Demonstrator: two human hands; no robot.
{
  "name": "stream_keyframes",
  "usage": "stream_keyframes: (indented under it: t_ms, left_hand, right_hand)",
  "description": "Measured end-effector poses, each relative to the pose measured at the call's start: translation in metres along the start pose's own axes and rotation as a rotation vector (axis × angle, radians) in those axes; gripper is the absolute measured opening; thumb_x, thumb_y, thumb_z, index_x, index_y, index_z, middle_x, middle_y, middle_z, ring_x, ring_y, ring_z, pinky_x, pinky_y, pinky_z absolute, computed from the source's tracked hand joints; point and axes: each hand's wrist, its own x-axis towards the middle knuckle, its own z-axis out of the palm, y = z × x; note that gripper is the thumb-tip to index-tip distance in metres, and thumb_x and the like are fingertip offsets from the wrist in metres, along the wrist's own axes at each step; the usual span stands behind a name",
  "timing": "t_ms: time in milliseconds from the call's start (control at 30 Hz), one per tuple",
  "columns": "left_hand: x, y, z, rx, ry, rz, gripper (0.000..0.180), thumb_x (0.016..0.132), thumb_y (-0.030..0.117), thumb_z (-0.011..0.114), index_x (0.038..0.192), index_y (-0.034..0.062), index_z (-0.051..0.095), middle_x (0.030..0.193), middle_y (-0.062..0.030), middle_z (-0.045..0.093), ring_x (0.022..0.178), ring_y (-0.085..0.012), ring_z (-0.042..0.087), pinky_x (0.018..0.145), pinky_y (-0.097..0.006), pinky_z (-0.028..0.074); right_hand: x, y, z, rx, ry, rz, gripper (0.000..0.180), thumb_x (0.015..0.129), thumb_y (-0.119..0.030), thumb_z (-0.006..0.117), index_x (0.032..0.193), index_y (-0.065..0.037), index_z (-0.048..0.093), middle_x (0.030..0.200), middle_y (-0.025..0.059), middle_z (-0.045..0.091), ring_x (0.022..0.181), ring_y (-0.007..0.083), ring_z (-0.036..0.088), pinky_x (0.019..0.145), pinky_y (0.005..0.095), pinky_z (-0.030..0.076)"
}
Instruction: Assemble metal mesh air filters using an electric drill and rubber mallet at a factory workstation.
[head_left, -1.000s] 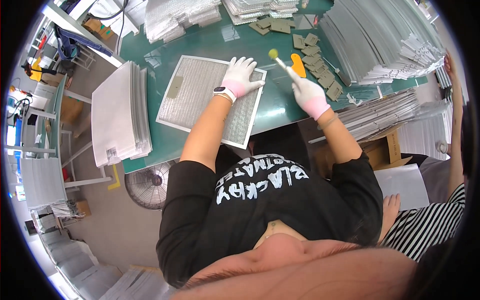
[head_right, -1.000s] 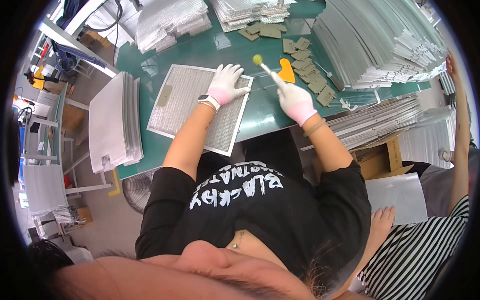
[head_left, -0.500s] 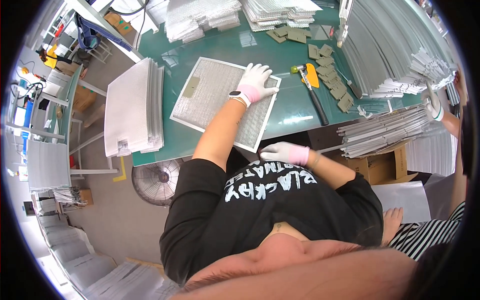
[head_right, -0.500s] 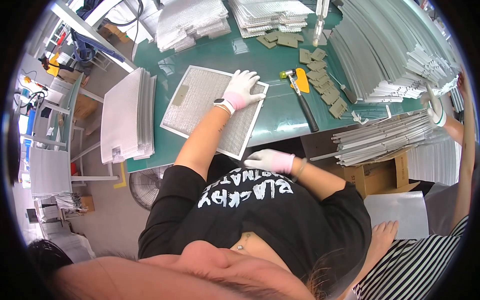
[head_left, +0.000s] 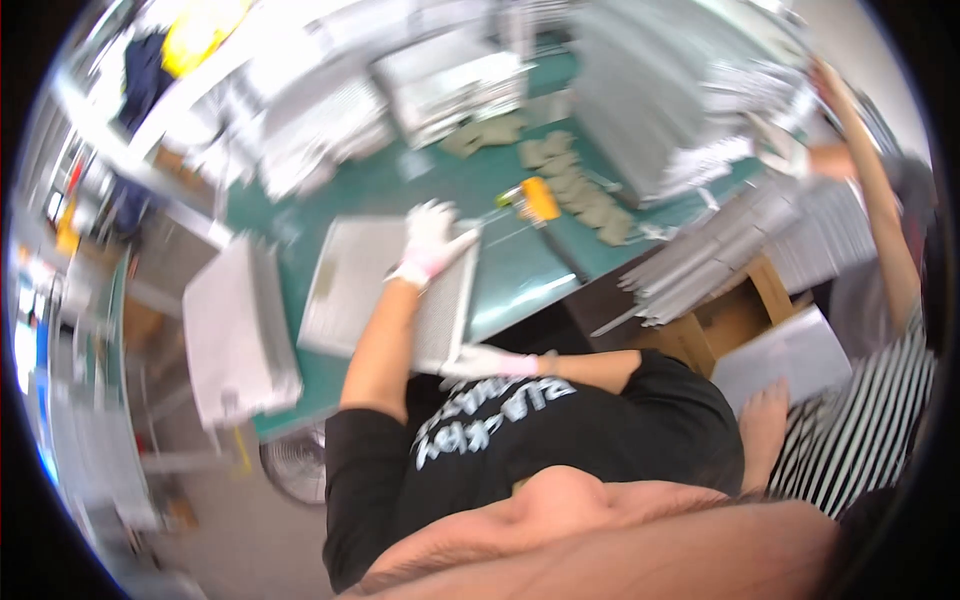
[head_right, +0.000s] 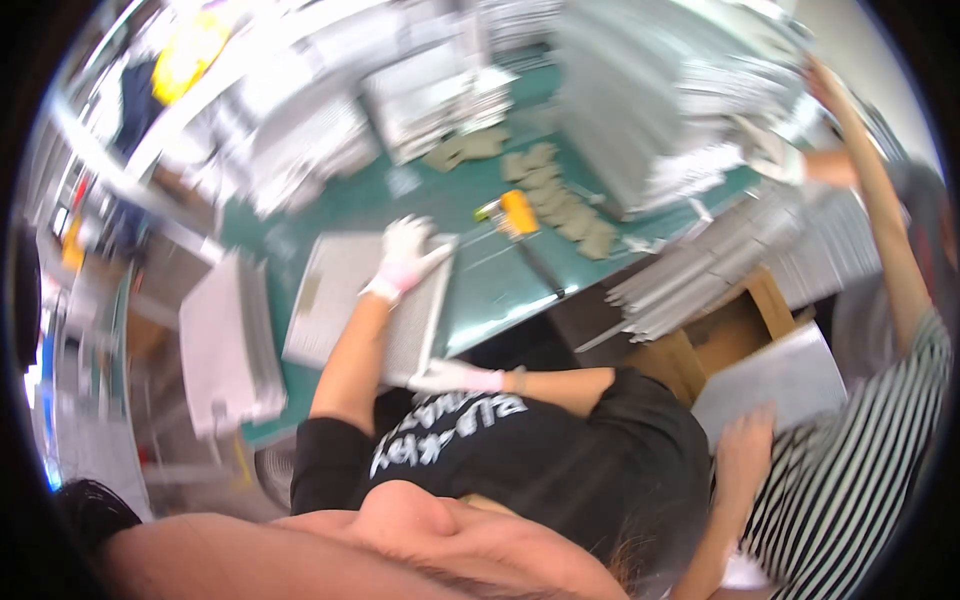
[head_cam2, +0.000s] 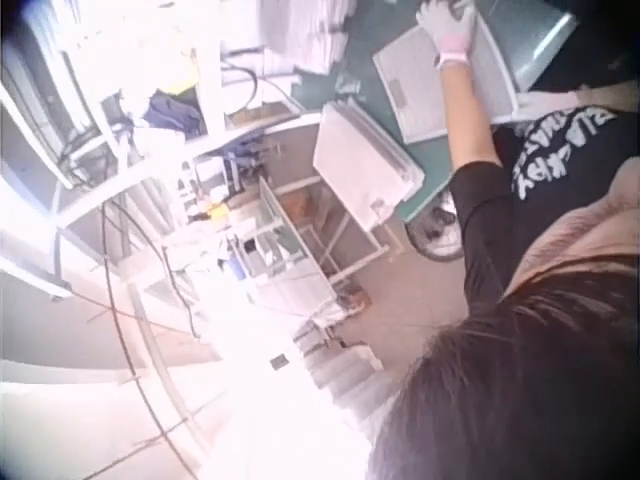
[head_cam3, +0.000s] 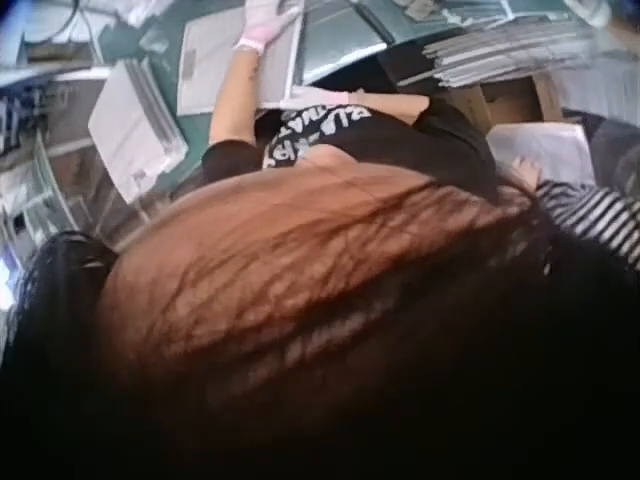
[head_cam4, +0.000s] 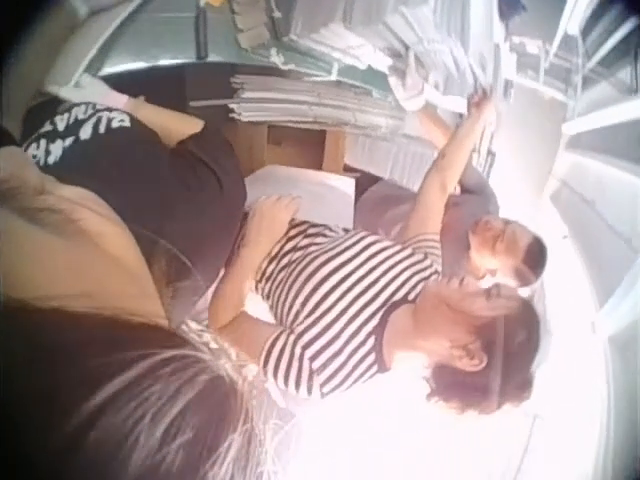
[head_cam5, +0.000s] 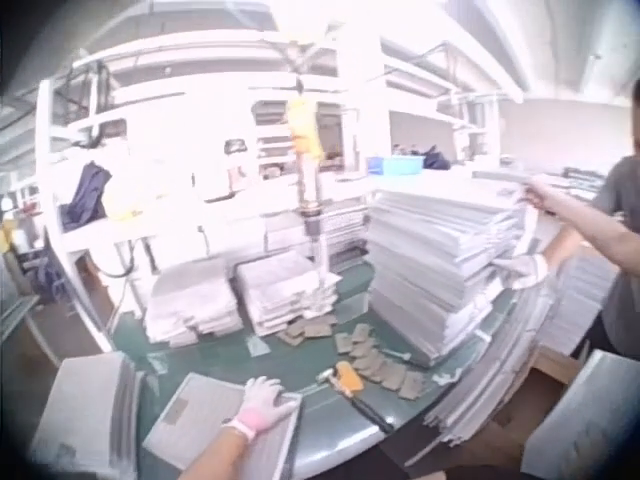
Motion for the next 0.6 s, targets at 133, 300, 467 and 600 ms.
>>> stream_keyframes:
  t_ms: [133, 300, 467, 600]
  left_hand:
    - [0.007, 0.0, -0.044, -0.172, 0.083, -0.097, 0.042, 0.083, 0.038, 0.069, 0.105, 0.0034, 0.061, 0.11, -0.0182, 0.06, 0.112, -0.0402, 0.051, 0.105, -0.05, 0.032]
    - [0.017, 0.041, -0.112, -0.238, 0.331, -0.035, 0.034, 0.083, 0.023, 0.07, 0.108, 0.0033, 0.058, 0.109, -0.0158, 0.057, 0.115, -0.0391, 0.048, 0.11, -0.049, 0.029]
    - [0.006, 0.1, -0.169, -0.191, 0.476, 0.181, 0.039, 0.074, 0.014, 0.068, 0.11, 0.0044, 0.058, 0.107, -0.0142, 0.054, 0.112, -0.0369, 0.048, 0.114, -0.056, 0.022]
    - [-0.003, 0.136, -0.172, -0.078, 0.405, 0.415, 0.047, 0.063, 0.022, 0.075, 0.105, 0.0076, 0.059, 0.097, -0.0119, 0.052, 0.102, -0.033, 0.052, 0.111, -0.061, 0.025]
  right_hand:
    - [0.019, 0.001, -0.001, 0.125, 0.084, -0.282, 0.066, 0.09, -0.008, 0.061, 0.146, 0.001, 0.028, 0.137, 0.0133, 0.048, 0.125, 0.019, 0.046, 0.102, 0.0355, 0.044]
    - [0.014, -0.011, -0.003, -0.043, 0.096, -0.589, 0.062, 0.09, -0.012, 0.059, 0.144, 0.003, 0.031, 0.14, 0.0186, 0.045, 0.126, 0.0265, 0.046, 0.104, 0.0407, 0.04]
    - [-0.021, -0.057, -0.006, -0.378, 0.089, -0.527, 0.082, 0.093, -0.028, 0.059, 0.146, 0.015, 0.014, 0.145, 0.0405, 0.027, 0.133, 0.0469, 0.036, 0.112, 0.0422, 0.03]
    - [-0.001, -0.046, -0.001, -0.429, 0.14, -0.497, 0.053, 0.088, -0.009, 0.059, 0.136, 0.006, 0.041, 0.132, 0.019, 0.052, 0.121, 0.029, 0.052, 0.102, 0.0428, 0.041]
